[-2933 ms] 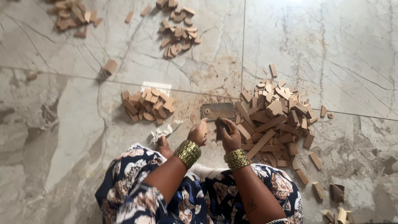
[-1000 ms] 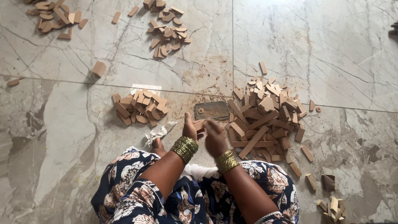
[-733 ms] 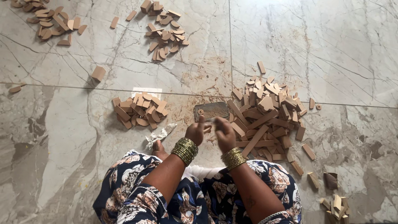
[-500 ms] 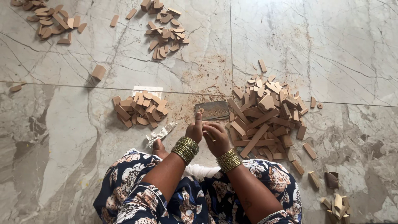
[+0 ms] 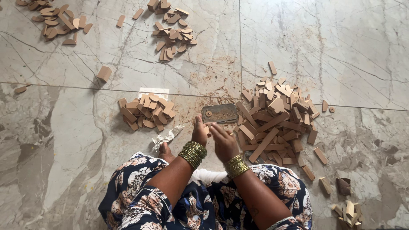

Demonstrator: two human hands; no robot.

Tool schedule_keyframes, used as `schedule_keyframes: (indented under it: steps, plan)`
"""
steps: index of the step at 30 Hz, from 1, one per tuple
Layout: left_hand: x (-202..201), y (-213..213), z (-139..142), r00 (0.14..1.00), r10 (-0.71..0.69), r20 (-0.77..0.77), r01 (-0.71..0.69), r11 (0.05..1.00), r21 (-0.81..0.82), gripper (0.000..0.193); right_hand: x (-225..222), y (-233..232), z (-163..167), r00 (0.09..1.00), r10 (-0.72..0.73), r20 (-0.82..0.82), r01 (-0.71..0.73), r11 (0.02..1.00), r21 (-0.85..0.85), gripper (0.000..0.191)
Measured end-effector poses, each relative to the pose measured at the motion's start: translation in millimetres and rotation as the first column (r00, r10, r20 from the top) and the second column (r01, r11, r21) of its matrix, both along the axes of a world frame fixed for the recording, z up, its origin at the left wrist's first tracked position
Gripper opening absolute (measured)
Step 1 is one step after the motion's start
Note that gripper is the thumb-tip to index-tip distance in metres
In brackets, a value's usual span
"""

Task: The person sits on the floor and sorts through a pile of small wooden cut pieces, picking up individual pieces by hand, briefly handling them, and placing them into separate groups on the floor. They continue moving pieces one at a time between piles throughout the episode.

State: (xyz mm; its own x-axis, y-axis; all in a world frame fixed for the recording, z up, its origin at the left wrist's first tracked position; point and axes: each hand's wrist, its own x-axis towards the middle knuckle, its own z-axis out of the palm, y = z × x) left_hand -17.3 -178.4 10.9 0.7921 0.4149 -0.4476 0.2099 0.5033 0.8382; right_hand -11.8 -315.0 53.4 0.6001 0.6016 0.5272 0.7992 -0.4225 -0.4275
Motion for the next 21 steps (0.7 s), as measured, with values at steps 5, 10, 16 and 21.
schedule_keyframes:
  steps: [5,10,16,21]
  plan:
    - [2,2,-5,0.999,-0.023,-0.022,0.024,0.997,0.075,0.078,9,-6,3,0.991,-0.080,-0.107,0.087,0.994,0.066,0.031]
    - [-1,0,-16,0.983,0.009,0.182,0.001,0.998,-0.057,0.085,-6,3,-4,0.998,0.062,-0.033,-0.059,0.996,0.073,0.031]
    - [-3,5,-3,0.987,-0.114,-0.114,0.123,0.989,0.078,0.088,11,-4,-6,0.972,-0.221,-0.082,0.198,0.953,-0.230,0.036]
    - [-3,9,-6,0.968,-0.154,-0.199,0.175,0.980,0.092,0.092,3,1,-13,0.995,-0.099,-0.020,0.098,0.994,-0.047,0.033]
